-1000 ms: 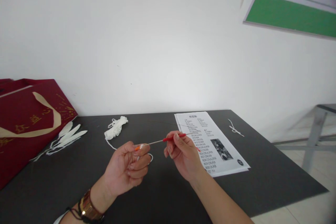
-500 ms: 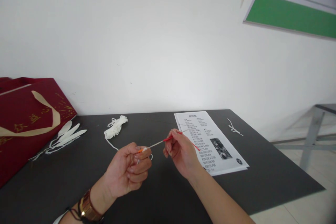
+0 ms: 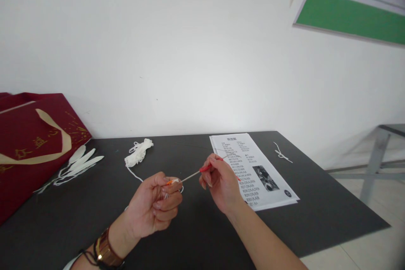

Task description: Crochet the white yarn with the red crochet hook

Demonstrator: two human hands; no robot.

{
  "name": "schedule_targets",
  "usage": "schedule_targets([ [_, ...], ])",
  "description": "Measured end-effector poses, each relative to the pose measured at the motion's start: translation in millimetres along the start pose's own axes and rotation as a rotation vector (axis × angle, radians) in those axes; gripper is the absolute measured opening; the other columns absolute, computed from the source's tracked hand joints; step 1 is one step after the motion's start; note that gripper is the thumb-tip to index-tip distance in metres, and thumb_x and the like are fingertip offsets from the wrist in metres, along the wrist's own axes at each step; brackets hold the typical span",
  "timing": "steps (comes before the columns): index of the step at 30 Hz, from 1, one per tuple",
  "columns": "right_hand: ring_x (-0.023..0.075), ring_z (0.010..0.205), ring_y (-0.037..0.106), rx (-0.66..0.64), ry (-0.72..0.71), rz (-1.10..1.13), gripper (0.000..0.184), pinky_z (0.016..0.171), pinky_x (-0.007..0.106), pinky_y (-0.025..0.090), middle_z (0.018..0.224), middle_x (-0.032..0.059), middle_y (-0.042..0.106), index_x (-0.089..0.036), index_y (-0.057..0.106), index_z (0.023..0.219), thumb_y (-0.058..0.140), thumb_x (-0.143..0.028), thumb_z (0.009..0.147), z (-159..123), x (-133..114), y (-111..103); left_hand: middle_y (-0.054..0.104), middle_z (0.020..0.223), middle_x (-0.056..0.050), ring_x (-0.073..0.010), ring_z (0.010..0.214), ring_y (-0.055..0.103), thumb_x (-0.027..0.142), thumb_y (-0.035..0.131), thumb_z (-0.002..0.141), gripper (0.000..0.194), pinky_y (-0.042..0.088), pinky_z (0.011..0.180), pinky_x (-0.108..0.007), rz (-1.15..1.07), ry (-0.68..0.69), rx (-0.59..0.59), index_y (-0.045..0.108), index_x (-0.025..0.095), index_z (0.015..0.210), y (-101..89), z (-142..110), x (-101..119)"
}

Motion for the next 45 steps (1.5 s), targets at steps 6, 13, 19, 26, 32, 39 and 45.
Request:
schedule_targets([
  [6, 0.0079, 0.036, 0.033, 0.006, -0.024, -0.002, 0.023, 0.038, 0.020, 0.034, 0.042, -0.0062, 0.044, -0.018, 0.050, 0.062, 0.053, -0.028, 0.083, 0.5, -4.6, 0.1, 0.029, 0.042, 0.004, -0.0051, 0.033, 0.014, 0.029, 0.041, 0.076, 0.021, 0.013, 0.032, -0.016, 0.022, -0.015, 0.010, 0.036, 0.019, 0.058, 0.5, 2.0, -1.7],
  [13, 0.0081, 0.037, 0.035, -0.026, -0.014, 0.005, 0.021, 0.039, 0.020, 0.035, 0.042, -0.0060, 0.045, -0.019, 0.051, 0.065, 0.052, -0.028, 0.085, 0.5, -3.1, 2.6, 0.028, 0.041, 0.004, -0.0059, 0.032, 0.014, 0.030, 0.041, 0.076, 0.021, 0.013, 0.031, -0.017, 0.064, -0.060, 0.018, 0.038, 0.019, 0.058, 0.4, 1.9, -6.3],
  [19, 0.0069, 0.036, 0.035, -0.024, -0.012, -0.012, 0.021, 0.037, 0.020, 0.035, 0.051, -0.0033, 0.055, -0.018, 0.051, 0.064, 0.055, -0.027, 0.082, -1.1, -3.3, 1.9, 0.028, 0.041, 0.004, -0.0061, 0.032, 0.014, 0.029, 0.041, 0.075, 0.021, 0.013, 0.030, -0.017, 0.076, -0.099, 0.020, 0.038, 0.019, 0.057, 4.6, 2.2, -8.7],
  [26, 0.0067, 0.036, 0.034, -0.004, -0.040, -0.036, 0.023, 0.036, 0.020, 0.034, 0.046, -0.0053, 0.049, -0.018, 0.050, 0.062, 0.057, -0.029, 0.081, -1.0, -5.8, 0.7, 0.028, 0.042, 0.005, -0.0064, 0.033, 0.013, 0.030, 0.040, 0.076, 0.020, 0.012, 0.030, -0.017, 0.069, -0.104, -0.009, 0.038, 0.020, 0.058, 4.8, 2.7, -9.4],
  [32, 0.0064, 0.035, 0.033, -0.003, -0.044, -0.056, 0.023, 0.036, 0.019, 0.033, 0.045, -0.0057, 0.048, -0.019, 0.049, 0.062, 0.057, -0.030, 0.081, -1.5, -5.8, -0.4, 0.027, 0.042, 0.005, -0.0066, 0.034, 0.013, 0.029, 0.041, 0.075, 0.019, 0.012, 0.031, -0.018, 0.071, -0.117, -0.015, 0.038, 0.020, 0.059, 4.3, 2.3, -10.6],
  [39, 0.0060, 0.035, 0.035, -0.009, -0.058, -0.068, 0.022, 0.035, 0.019, 0.032, 0.051, -0.0045, 0.053, -0.018, 0.049, 0.063, 0.055, -0.025, 0.083, -2.3, -6.6, -0.8, 0.027, 0.042, 0.004, -0.0060, 0.033, 0.015, 0.030, 0.041, 0.074, 0.020, 0.013, 0.031, -0.017, 0.064, -0.112, 0.027, 0.038, 0.019, 0.058, -0.6, 1.9, -10.5],
  [45, 0.0056, 0.036, 0.034, 0.000, -0.081, -0.091, 0.022, 0.035, 0.019, 0.032, 0.055, -0.0036, 0.056, -0.018, 0.050, 0.063, 0.055, -0.026, 0.083, -3.3, -9.2, -0.9, 0.027, 0.042, 0.004, -0.0060, 0.032, 0.015, 0.029, 0.041, 0.073, 0.019, 0.013, 0.030, -0.017, 0.072, -0.124, 0.036, 0.038, 0.019, 0.057, 0.6, 1.9, -11.4],
])
Point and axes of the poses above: each hand's wrist, its own z-axis towards the middle knuckle, its own y-axis out of the palm, x = y × z, the point moved 9 cm from there along z, towards the middle knuckle
